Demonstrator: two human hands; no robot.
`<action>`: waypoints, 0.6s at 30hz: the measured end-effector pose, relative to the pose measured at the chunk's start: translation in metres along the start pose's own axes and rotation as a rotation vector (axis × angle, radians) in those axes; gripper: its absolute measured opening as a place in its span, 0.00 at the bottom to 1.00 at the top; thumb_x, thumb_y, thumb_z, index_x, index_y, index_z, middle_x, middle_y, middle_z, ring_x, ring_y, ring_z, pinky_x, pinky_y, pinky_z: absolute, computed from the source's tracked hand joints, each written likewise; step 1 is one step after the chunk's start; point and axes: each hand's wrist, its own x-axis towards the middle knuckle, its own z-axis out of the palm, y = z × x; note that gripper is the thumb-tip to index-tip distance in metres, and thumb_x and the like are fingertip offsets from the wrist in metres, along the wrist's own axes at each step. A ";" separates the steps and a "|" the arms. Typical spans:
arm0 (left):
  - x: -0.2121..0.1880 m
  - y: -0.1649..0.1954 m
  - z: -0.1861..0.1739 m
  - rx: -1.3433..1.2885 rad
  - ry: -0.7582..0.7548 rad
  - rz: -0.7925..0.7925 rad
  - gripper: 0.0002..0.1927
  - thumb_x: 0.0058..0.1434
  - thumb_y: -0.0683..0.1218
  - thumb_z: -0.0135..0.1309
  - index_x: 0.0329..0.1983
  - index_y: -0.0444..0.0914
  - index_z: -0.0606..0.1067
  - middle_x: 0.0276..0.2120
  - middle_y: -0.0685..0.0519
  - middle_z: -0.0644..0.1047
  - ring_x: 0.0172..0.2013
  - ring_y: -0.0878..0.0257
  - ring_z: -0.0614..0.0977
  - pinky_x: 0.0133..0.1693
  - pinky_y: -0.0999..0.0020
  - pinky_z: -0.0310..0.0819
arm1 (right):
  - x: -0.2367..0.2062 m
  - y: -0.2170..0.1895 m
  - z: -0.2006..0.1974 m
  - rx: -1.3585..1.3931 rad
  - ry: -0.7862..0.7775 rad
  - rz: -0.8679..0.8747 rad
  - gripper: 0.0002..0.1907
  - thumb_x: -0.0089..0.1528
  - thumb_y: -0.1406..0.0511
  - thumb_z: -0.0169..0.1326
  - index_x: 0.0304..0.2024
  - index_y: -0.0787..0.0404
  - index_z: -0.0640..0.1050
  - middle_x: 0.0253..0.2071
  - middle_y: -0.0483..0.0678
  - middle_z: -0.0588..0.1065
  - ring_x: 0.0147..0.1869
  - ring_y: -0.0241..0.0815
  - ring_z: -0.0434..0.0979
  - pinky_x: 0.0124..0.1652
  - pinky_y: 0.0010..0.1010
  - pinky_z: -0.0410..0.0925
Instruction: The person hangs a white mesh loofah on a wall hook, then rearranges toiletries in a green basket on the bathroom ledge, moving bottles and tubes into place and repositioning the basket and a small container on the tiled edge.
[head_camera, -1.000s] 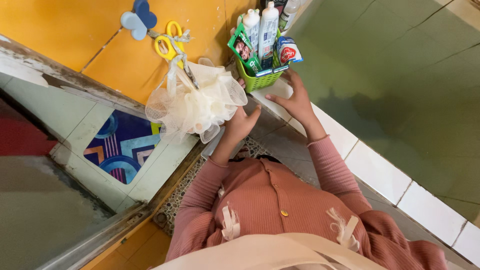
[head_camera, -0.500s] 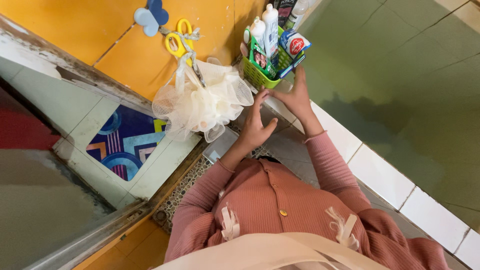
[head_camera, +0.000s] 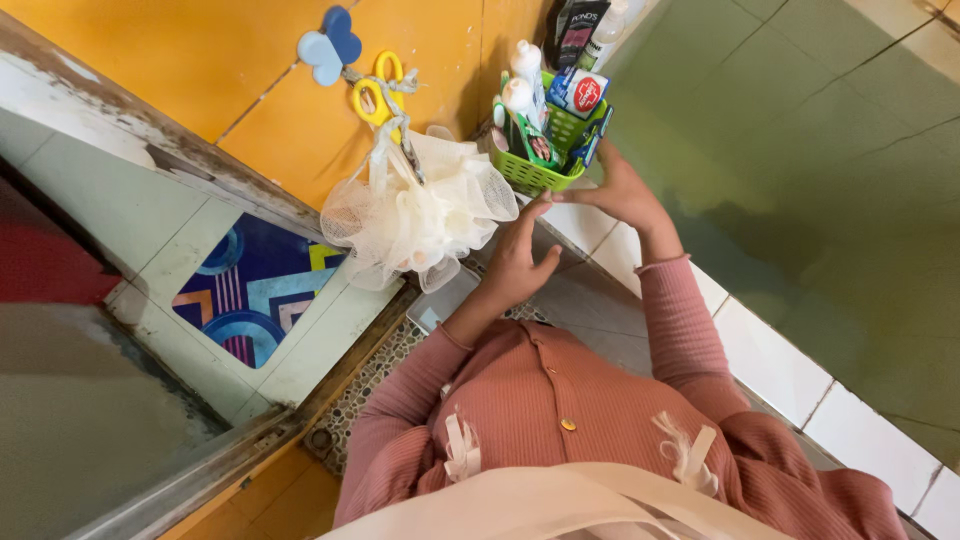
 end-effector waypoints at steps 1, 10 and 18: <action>0.002 0.001 -0.003 0.019 -0.005 -0.020 0.33 0.63 0.40 0.59 0.70 0.33 0.61 0.69 0.40 0.69 0.68 0.45 0.71 0.67 0.53 0.64 | -0.002 -0.006 -0.005 -0.096 -0.026 0.025 0.57 0.49 0.53 0.74 0.71 0.71 0.61 0.70 0.65 0.66 0.75 0.58 0.64 0.69 0.41 0.57; 0.012 0.023 -0.033 -0.050 0.082 -0.030 0.35 0.69 0.41 0.54 0.77 0.31 0.55 0.56 0.47 0.75 0.50 0.57 0.79 0.63 0.60 0.68 | -0.085 -0.145 -0.038 -0.500 0.369 -0.126 0.34 0.60 0.56 0.69 0.63 0.68 0.75 0.54 0.57 0.79 0.56 0.54 0.80 0.51 0.41 0.72; 0.036 0.014 -0.034 0.232 0.158 0.049 0.30 0.67 0.41 0.55 0.73 0.38 0.63 0.49 0.45 0.78 0.51 0.50 0.79 0.55 0.55 0.71 | -0.022 -0.180 0.005 -0.362 0.443 -0.454 0.21 0.58 0.62 0.72 0.49 0.66 0.80 0.37 0.50 0.79 0.39 0.47 0.80 0.41 0.36 0.72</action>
